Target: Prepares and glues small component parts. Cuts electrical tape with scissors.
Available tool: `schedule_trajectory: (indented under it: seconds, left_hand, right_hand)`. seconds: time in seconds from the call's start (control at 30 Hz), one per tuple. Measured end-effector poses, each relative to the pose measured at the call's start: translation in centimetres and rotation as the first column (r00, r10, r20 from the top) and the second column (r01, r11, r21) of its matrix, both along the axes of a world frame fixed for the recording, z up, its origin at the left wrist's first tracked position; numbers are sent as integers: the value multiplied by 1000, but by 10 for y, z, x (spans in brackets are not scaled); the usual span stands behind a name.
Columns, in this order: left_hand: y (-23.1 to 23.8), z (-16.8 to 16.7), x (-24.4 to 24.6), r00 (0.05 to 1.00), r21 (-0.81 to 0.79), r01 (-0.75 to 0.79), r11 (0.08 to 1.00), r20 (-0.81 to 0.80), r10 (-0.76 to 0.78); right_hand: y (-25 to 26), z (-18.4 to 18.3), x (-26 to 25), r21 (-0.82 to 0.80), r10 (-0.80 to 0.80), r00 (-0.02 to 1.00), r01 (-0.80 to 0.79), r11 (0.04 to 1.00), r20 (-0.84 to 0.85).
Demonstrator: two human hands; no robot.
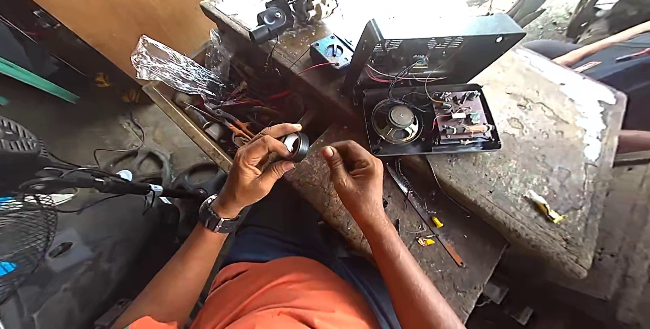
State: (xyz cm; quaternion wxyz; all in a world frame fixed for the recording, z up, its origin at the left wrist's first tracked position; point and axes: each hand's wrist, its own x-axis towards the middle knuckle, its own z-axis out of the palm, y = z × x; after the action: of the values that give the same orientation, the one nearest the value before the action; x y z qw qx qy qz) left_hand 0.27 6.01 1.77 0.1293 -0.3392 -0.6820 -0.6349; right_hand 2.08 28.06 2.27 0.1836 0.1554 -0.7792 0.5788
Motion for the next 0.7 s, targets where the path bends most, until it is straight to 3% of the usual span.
schedule_trajectory:
  seconds: [0.2,0.7]
  left_hand:
    - [6,0,1,990,-173,-81,982,-127,60]
    - [13,9,4,945,-298,-202,933,-309,106]
  right_hand:
    - [-1,3,-3,-135,203,969,-222,966,-143]
    - [-2,0,-4,-122,144,977,-163,979,-154]
